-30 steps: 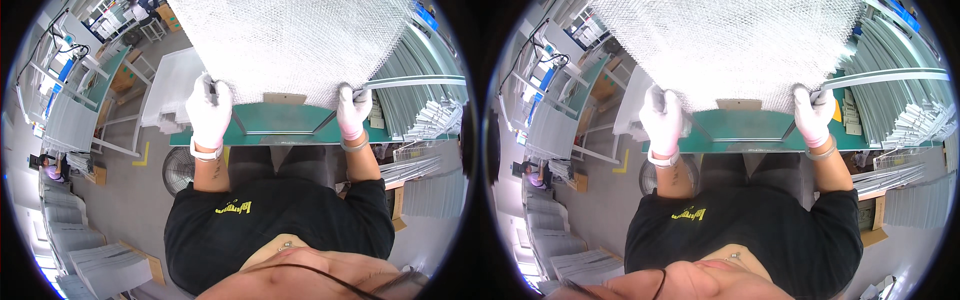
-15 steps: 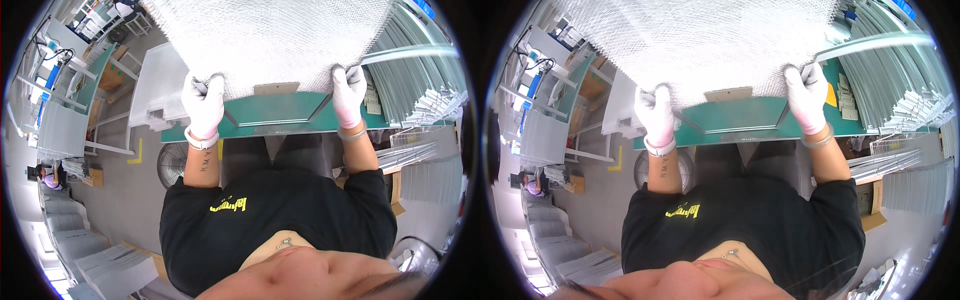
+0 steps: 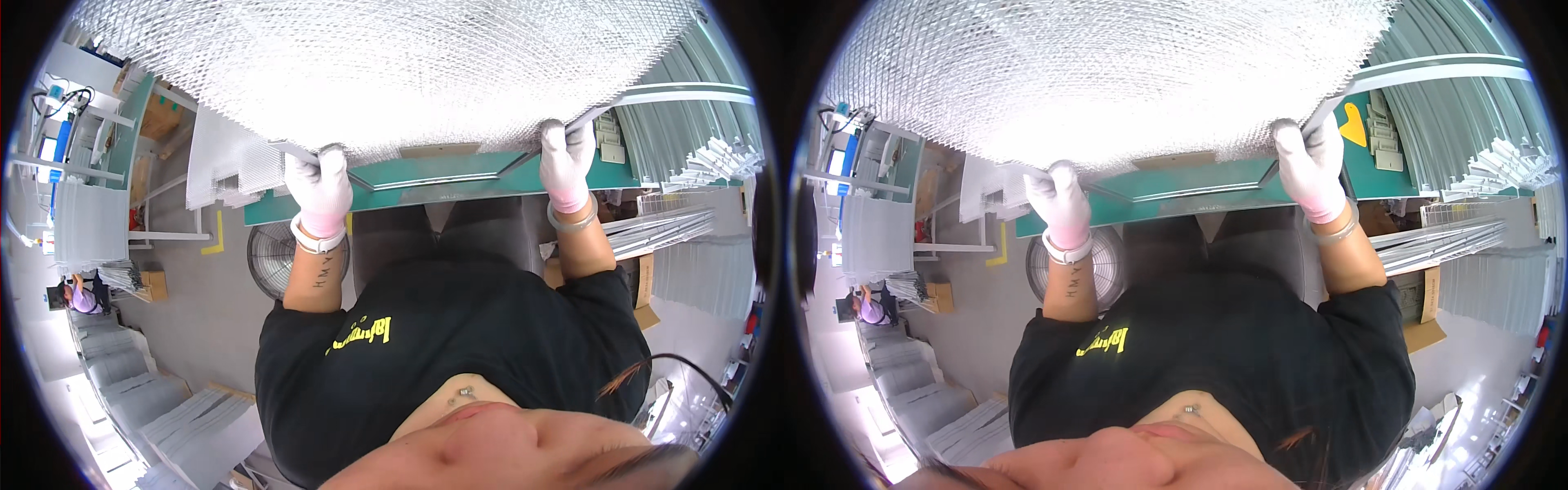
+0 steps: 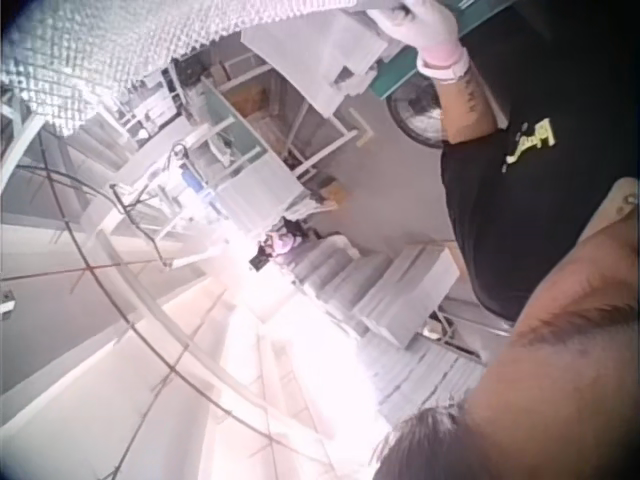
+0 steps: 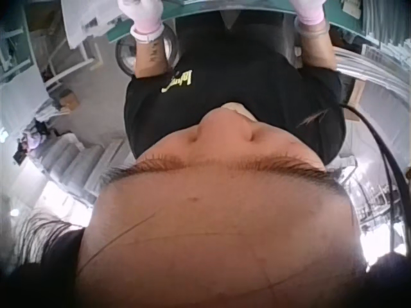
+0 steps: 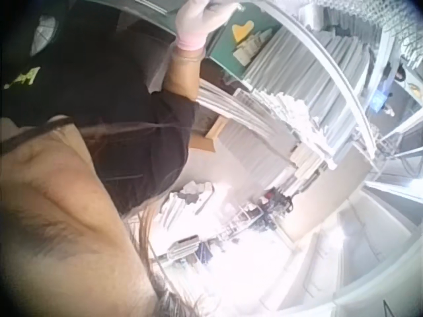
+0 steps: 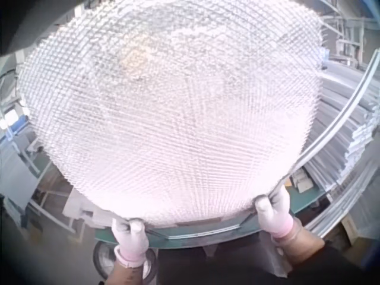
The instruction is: The person assembles air filters by placing a plastic insert onto a mesh sheet, inserting metal frame pieces, and securing them with a power drill. The process is repeated for multiple units on a green workbench.
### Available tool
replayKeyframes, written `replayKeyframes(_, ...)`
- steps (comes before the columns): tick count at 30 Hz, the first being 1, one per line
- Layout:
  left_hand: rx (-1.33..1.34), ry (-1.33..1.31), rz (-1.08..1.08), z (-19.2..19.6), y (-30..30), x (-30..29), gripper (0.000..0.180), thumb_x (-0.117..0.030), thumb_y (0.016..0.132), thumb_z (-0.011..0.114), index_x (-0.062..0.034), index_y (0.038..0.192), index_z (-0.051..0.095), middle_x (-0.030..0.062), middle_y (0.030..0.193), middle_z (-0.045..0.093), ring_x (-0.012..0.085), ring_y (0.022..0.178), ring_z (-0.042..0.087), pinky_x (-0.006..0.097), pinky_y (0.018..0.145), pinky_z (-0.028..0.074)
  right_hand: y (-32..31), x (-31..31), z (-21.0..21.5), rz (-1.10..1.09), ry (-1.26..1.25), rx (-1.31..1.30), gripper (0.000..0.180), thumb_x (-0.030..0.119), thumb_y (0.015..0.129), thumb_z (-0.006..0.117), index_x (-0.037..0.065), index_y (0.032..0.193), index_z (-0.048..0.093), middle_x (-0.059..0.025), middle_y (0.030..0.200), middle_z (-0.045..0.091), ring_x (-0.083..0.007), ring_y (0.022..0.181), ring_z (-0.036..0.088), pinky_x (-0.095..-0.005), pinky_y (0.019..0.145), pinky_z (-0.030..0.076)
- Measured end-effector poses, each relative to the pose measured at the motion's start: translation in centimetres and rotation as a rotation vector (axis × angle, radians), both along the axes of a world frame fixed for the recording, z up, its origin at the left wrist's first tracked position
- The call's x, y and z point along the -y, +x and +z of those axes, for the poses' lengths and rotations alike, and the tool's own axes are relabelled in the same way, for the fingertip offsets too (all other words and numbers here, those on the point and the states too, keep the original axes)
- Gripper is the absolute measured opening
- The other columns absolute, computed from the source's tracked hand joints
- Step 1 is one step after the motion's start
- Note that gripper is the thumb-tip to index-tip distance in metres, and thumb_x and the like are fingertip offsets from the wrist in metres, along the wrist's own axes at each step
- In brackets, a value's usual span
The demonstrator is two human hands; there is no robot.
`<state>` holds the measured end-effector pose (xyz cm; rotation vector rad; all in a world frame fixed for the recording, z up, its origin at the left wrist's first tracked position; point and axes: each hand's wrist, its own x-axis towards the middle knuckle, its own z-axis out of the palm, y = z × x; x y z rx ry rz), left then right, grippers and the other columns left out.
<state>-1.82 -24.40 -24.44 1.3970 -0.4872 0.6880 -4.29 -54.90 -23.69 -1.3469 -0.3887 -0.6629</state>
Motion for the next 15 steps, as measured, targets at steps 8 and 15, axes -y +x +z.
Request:
replayKeyframes(8, 0.022, 0.028, -0.125, 4.8, 0.1, -0.9, 0.027, -0.01, 0.096, 0.064, 0.0007, 0.12, 0.056, 0.0032, 0.101, 0.061, 0.0054, 0.084, 0.052, 0.021, 0.078, 0.044, 0.8, 3.0, 2.4, 0.122, -0.226, -0.14, 0.031, 0.004, 0.096, 0.059, -0.002, 0.126, 0.057, -0.0046, 0.113, 0.065, -0.0074, 0.099, 0.056, -0.0255, 0.088, 0.045)
replayKeyframes(15, 0.131, -0.09, 0.154, 5.7, 1.6, 1.2, 0.019, -0.001, 0.1, 0.052, -0.0016, 0.119, 0.054, 0.0072, 0.111, 0.065, 0.0123, 0.101, 0.06, 0.029, 0.092, 0.048, 2.6, -0.1, 4.0, -0.313, -0.049, 0.019, 0.015, 0.004, 0.092, 0.068, -0.001, 0.104, 0.059, 0.0065, 0.075, 0.051, -0.0019, 0.068, 0.042, -0.02, 0.061, 0.038)
